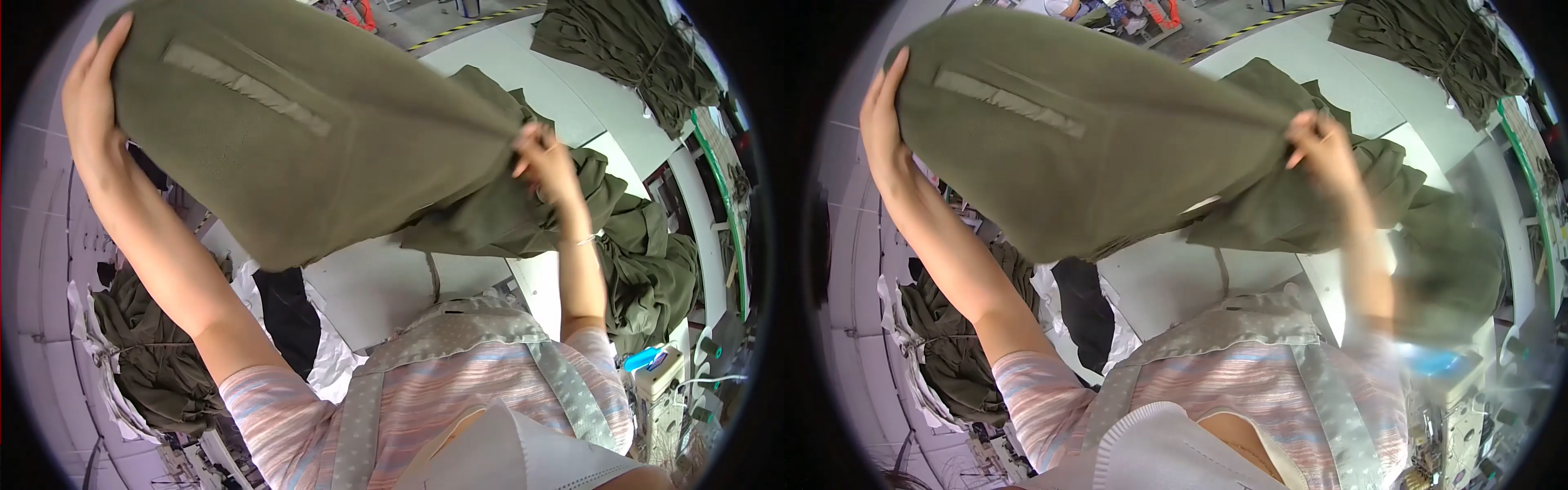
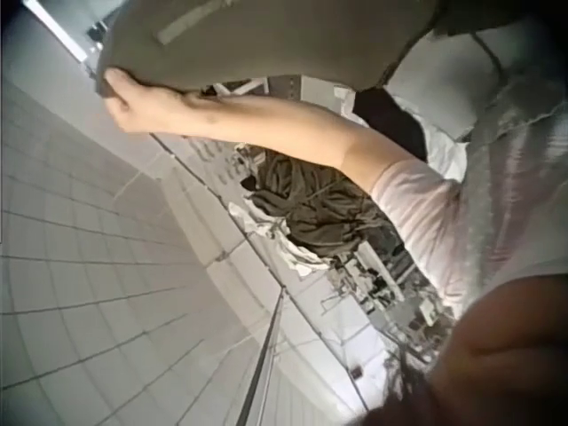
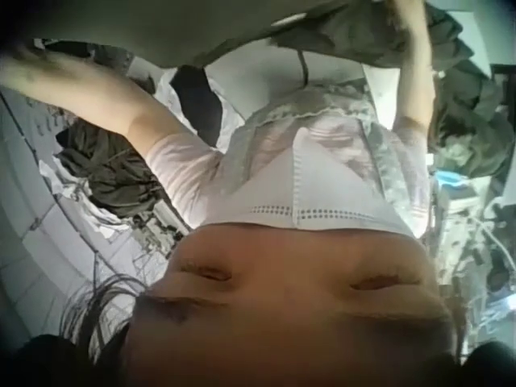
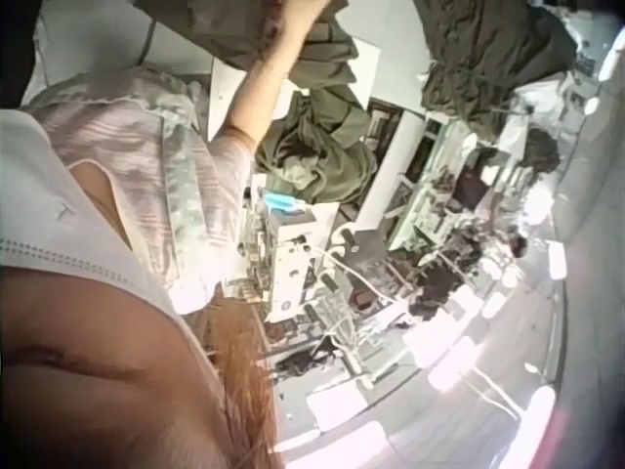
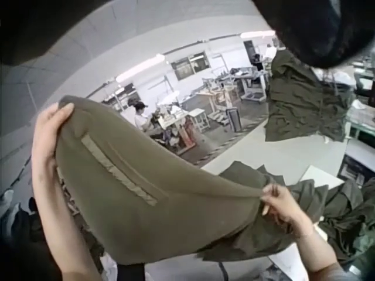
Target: Fold olive green garments and stack them neatly on a factory workbench.
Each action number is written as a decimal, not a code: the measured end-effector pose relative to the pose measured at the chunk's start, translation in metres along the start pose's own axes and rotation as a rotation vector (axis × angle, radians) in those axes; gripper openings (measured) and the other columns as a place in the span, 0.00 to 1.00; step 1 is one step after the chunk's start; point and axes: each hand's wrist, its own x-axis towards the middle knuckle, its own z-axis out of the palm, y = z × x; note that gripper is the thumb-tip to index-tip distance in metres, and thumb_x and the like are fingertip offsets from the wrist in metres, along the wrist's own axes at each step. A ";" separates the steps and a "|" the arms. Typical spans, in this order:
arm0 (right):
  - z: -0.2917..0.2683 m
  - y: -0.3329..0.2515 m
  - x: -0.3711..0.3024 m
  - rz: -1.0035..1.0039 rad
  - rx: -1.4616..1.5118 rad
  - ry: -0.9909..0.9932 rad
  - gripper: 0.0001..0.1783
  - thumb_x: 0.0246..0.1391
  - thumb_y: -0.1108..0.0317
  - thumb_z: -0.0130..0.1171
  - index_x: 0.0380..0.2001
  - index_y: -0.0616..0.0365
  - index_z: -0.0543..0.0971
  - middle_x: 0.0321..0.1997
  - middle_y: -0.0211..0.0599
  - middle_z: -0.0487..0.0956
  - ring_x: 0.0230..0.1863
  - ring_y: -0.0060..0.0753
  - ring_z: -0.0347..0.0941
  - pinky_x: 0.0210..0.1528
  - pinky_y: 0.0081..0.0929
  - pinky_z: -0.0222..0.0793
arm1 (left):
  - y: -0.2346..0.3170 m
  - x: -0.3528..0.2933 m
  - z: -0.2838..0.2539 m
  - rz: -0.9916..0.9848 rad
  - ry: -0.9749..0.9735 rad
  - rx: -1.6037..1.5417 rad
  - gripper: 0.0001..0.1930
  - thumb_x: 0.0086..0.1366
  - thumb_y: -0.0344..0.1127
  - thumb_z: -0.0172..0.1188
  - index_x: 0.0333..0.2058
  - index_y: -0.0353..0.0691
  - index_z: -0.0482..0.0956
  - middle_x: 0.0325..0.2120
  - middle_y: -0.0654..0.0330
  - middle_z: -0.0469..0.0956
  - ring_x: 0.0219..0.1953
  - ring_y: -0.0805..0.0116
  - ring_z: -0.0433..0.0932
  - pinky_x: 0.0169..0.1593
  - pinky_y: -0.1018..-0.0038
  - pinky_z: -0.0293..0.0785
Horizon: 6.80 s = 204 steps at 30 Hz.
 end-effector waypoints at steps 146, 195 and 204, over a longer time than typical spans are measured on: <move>-0.072 -0.070 0.147 -0.648 -1.476 0.248 0.12 0.40 0.68 0.62 0.32 0.57 0.78 0.31 0.39 0.78 0.36 0.47 0.74 0.35 0.39 0.70 | -0.149 0.017 -0.045 0.197 -0.159 0.861 0.12 0.54 0.38 0.63 0.33 0.36 0.78 0.23 0.54 0.77 0.27 0.65 0.76 0.36 0.73 0.71; 0.014 0.111 0.249 -0.249 -1.426 0.066 0.15 0.57 0.68 0.42 0.46 0.44 0.72 0.49 0.40 0.71 0.42 0.44 0.76 0.42 0.39 0.73 | -0.305 -0.234 0.044 -0.158 -0.426 1.264 0.36 0.63 0.52 0.50 0.66 0.61 0.44 0.68 0.62 0.36 0.68 0.44 0.35 0.57 0.29 0.43; 0.028 0.124 0.164 -0.741 -1.156 0.090 0.14 0.53 0.70 0.45 0.41 0.45 0.75 0.44 0.35 0.71 0.47 0.39 0.73 0.39 0.35 0.76 | -0.321 -0.233 0.045 -0.098 -0.421 1.318 0.34 0.65 0.52 0.49 0.66 0.62 0.44 0.68 0.60 0.38 0.68 0.43 0.39 0.56 0.29 0.46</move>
